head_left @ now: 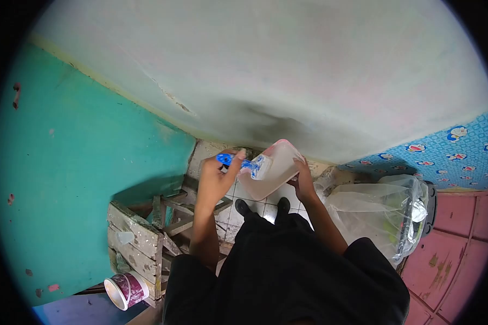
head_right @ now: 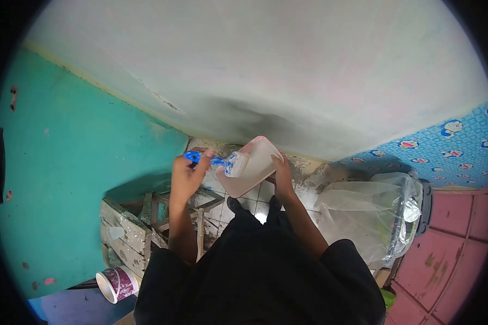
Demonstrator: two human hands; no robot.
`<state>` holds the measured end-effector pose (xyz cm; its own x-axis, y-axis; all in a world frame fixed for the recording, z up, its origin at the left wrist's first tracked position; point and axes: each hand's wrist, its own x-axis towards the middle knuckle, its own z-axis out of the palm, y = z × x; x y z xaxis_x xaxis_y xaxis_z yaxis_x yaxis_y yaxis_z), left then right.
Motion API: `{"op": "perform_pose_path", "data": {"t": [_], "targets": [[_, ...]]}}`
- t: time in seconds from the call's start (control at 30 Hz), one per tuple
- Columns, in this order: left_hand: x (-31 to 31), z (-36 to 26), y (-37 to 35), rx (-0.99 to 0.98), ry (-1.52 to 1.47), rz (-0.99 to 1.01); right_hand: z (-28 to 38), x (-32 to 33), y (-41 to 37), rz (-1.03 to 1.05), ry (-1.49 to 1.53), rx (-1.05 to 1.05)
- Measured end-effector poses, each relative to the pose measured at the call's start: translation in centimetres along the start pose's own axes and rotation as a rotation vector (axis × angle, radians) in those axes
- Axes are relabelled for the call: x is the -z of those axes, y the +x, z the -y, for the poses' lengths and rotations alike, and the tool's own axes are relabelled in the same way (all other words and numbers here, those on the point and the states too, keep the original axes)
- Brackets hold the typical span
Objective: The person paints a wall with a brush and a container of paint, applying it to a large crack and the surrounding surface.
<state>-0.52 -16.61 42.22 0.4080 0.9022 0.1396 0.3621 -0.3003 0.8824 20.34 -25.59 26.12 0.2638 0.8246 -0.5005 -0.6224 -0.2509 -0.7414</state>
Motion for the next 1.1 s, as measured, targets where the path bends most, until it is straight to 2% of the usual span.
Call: {"op": "perform_pose_path", "data": {"t": [0.07,0.17,0.3,0.4,0.5,0.7,0.8,1.0,1.1], "targets": [[-1.4,0.2,0.6,-0.165,0.072,-0.005,0.4,-0.2,-0.2,-0.014,-0.01,0.008],[-2.2,-0.3,1.3,-0.147,0.306,0.032,0.9,-0.4,-0.5,0.0,0.002,0.03],[-2.9,0.0,2.5,-0.171,0.378,0.086,0.8,-0.3,-0.4,0.004,0.002,0.061],[-4.0,1.1,3.1,-0.263,0.299,0.107,0.6,-0.5,-0.7,-0.004,0.002,0.057],[-4.7,2.1,3.3,-0.265,0.271,0.156,0.6,-0.5,-0.8,-0.015,0.019,0.059],[-4.8,2.2,3.1,-0.127,0.346,0.205,0.3,-0.3,-0.9,-0.026,0.005,0.068],[-4.8,2.0,2.3,-0.264,0.329,0.15,0.8,-0.6,-0.9,-0.023,0.015,0.051],[-4.9,2.2,1.1,-0.392,0.384,0.126,0.2,-0.9,-0.8,-0.013,-0.019,0.046],[-4.0,2.7,-0.7,-0.316,0.315,0.038,-0.6,-0.4,-0.6,-0.031,-0.018,0.041]]}}
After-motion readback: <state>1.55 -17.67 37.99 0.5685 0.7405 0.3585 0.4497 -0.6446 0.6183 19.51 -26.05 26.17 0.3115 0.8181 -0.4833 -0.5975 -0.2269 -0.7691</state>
